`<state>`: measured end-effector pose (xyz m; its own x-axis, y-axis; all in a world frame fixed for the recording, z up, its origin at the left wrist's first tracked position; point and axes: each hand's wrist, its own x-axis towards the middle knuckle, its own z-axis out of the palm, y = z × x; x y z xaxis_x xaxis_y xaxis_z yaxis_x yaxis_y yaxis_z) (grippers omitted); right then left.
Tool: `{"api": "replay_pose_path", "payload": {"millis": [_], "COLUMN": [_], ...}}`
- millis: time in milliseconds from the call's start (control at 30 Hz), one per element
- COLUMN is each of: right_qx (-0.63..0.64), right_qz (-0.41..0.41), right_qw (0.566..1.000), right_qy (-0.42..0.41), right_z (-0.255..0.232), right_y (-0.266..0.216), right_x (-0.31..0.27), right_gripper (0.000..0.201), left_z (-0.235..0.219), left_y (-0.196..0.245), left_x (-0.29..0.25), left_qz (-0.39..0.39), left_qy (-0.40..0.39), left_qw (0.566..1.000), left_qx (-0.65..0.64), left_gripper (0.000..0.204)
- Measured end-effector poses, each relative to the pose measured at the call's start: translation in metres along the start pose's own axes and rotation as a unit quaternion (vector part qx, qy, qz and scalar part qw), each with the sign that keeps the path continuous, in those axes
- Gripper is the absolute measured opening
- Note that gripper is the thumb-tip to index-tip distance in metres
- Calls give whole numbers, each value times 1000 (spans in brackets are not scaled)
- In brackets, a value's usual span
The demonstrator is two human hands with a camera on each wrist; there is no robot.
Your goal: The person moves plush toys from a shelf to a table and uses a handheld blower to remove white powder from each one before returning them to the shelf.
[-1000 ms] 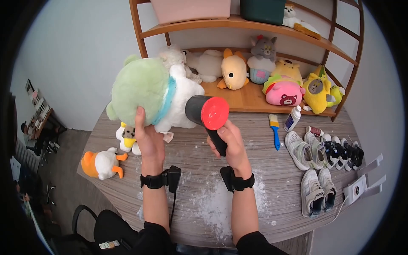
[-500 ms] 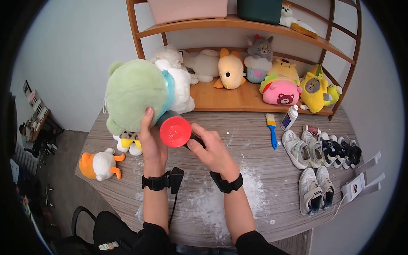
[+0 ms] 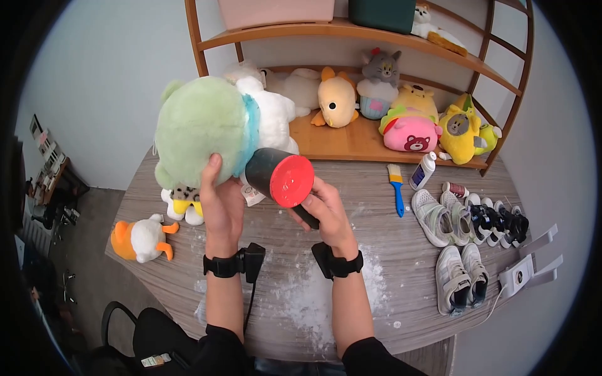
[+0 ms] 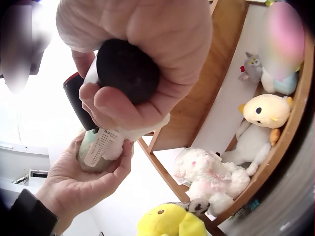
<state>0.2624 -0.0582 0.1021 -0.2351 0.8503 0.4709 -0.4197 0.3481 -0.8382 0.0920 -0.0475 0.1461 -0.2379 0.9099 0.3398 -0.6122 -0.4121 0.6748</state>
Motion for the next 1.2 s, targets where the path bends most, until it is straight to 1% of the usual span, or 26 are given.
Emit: {"api": "replay_pose_path", "payload": {"millis": [33, 133, 233, 267, 333, 433, 533, 633, 733, 833, 900, 933, 1033, 1133, 1200], "right_qx": [-5, 85, 41, 31, 74, 122, 132, 135, 126, 89, 59, 77, 65, 37, -1], "right_qz": [1, -17, 3, 1, 6, 5, 6, 14, 25, 35, 38, 36, 59, 85, 88], "right_qw": [1000, 996, 997, 997, 995, 991, 989, 989, 990, 994, 997, 996, 996, 996, 996], "right_qy": [-2, 18, 65, 65, 62, 56, 61, 62, 60, 53, 45, 42, 32, 6, 18], "right_z": [0, -4, -15, -18, -24, -27, -26, -25, -23, -20, -17, -16, -6, -6, -9], "right_y": [-1, -1, -11, -13, -10, -7, -8, -6, -5, -5, -6, -6, -8, -6, -4], "right_x": [-1, -2, -3, -3, -4, -5, -4, -2, -3, -1, -1, -1, 1, 2, 1], "right_gripper": [46, 51, 55, 55, 55, 56, 56, 55, 53, 52, 52, 49, 45, 41, 41], "left_z": [-3, -15, -21, -22, -23, -27, -25, -23, -29, -26, -26, -25, -12, -17, -20], "left_y": [0, 1, 4, 4, 4, 4, 7, 8, 6, 7, 1, -1, -1, -1, 0], "left_x": [-1, 3, 2, 2, 1, 1, 3, 5, 9, 10, 12, 13, 8, 10, 12], "left_qz": [-1, -10, -47, -49, -54, -67, -40, -10, -67, -104, -67, -48, 11, 16, 4], "left_qy": [4, -1, -35, -36, -40, -20, 13, 64, 14, -22, -8, 0, -11, 6, 2], "left_qw": [1000, 999, 996, 996, 995, 997, 999, 998, 994, 985, 993, 996, 998, 997, 993], "left_qx": [11, 42, 69, 72, 80, 36, 2, 12, -82, -139, -99, -80, -67, -75, -120], "left_gripper": [67, 66, 67, 67, 67, 66, 65, 67, 66, 65, 63, 62, 61, 59, 59]}}
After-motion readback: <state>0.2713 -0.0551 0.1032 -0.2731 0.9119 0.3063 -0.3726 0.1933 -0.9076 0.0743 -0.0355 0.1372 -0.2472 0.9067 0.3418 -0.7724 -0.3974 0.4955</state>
